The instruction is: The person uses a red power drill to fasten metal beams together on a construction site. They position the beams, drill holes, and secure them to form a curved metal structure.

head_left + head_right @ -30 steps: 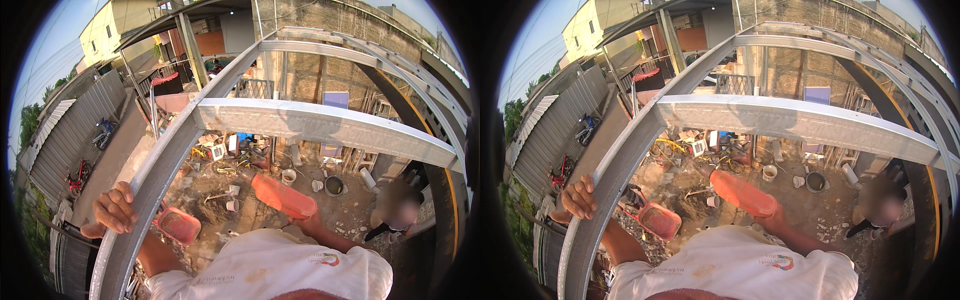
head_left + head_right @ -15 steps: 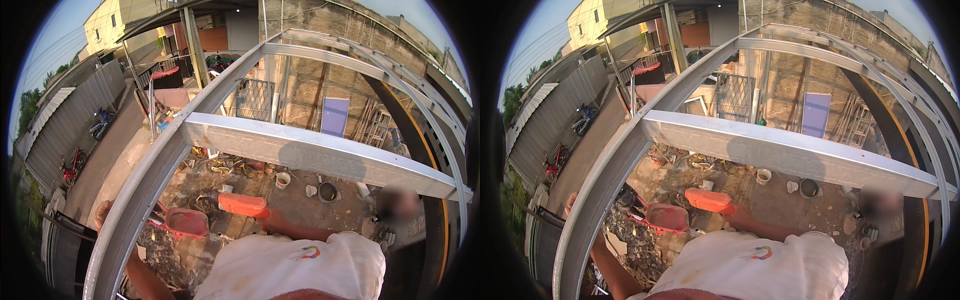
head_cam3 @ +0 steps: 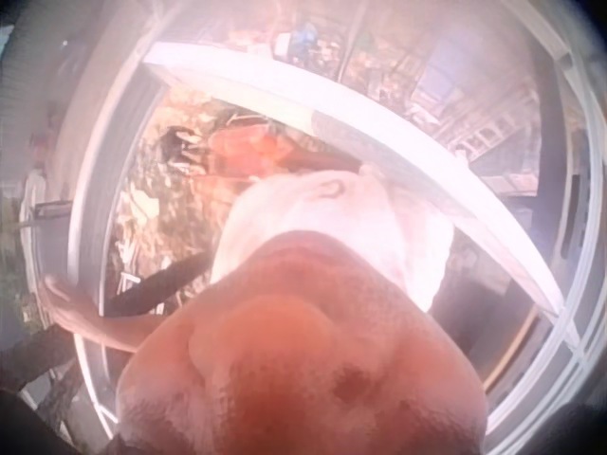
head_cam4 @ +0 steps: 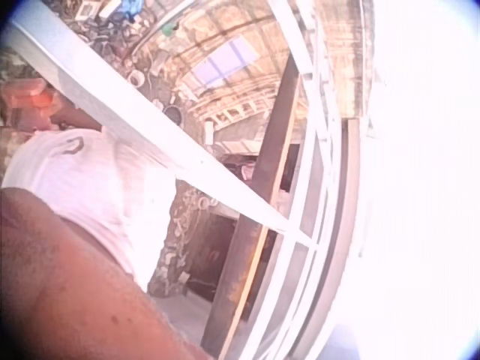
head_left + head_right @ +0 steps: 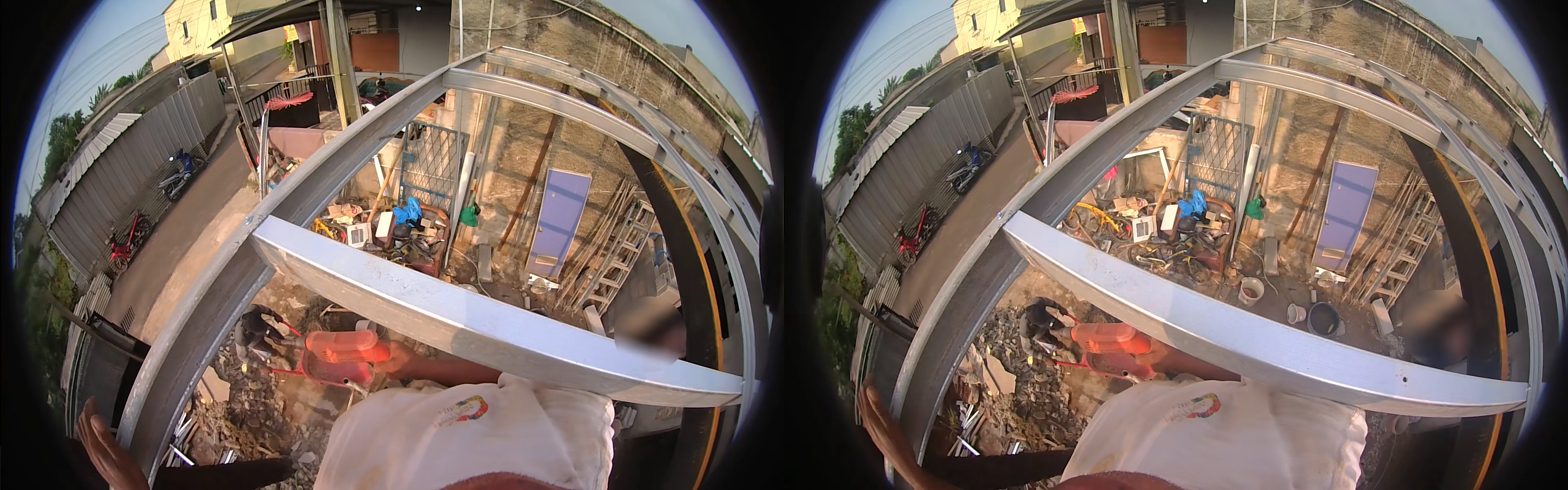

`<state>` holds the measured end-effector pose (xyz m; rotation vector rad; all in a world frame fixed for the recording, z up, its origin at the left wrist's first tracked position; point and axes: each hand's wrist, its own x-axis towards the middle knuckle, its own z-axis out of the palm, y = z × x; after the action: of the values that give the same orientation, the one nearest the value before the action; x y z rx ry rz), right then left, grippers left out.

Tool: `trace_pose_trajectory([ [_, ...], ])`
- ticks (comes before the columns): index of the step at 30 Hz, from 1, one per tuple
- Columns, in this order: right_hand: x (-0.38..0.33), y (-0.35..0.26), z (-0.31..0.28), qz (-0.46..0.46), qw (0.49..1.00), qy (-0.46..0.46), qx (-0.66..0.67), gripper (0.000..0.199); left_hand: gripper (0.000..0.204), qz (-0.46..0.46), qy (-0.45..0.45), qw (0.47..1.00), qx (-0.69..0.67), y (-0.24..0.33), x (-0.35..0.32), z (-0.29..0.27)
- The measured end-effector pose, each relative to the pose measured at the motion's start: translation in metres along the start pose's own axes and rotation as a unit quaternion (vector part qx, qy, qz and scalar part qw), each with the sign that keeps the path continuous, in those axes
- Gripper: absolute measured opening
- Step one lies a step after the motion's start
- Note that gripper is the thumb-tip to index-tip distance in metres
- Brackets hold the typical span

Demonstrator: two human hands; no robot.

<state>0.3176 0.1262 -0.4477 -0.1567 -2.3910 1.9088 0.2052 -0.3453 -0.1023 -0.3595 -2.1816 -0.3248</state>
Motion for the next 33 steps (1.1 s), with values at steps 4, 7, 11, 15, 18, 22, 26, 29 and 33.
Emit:
trace_pose_trajectory([
  [4, 0.0, 0.007, -0.013, -0.033, 0.998, -0.02, -0.041, 0.041, 0.054, -0.114, -0.153, 0.972, 0.135, 0.026, -0.007, 0.012],
  [7, -0.005, 0.01, -0.009, -0.038, 0.997, -0.028, -0.06, 0.039, 0.055, -0.099, -0.119, 0.977, 0.144, 0.033, -0.009, 0.015],
  [11, -0.009, 0.013, -0.001, -0.039, 0.995, -0.034, -0.084, 0.037, 0.052, -0.17, -0.16, 0.958, 0.165, 0.043, -0.004, 0.011],
  [15, -0.017, 0.017, 0.016, -0.065, 0.993, -0.076, -0.063, 0.036, 0.05, -0.134, -0.114, 0.975, 0.135, 0.04, -0.012, 0.021],
  [18, -0.026, -0.009, 0.023, -0.053, 0.994, -0.098, -0.003, 0.04, 0.05, -0.098, -0.075, 0.979, 0.16, 0.033, -0.019, 0.019],
  [22, -0.01, -0.004, 0.047, -0.073, 0.99, -0.125, 0.009, 0.041, 0.053, -0.104, -0.069, 0.981, 0.149, 0.031, -0.019, 0.015],
  [26, 0.005, 0.018, 0.085, -0.073, 0.992, -0.098, -0.001, 0.041, 0.055, -0.107, -0.075, 0.982, 0.139, 0.036, -0.017, 0.013],
  [29, 0.01, 0.009, 0.096, -0.057, 0.99, -0.131, 0.014, 0.036, 0.056, -0.093, -0.082, 0.985, 0.116, 0.038, -0.015, 0.015],
  [33, 0.013, -0.042, 0.114, 0.068, 0.971, -0.183, 0.138, 0.04, 0.056, -0.092, -0.111, 0.985, 0.095, 0.035, -0.016, 0.011],
])
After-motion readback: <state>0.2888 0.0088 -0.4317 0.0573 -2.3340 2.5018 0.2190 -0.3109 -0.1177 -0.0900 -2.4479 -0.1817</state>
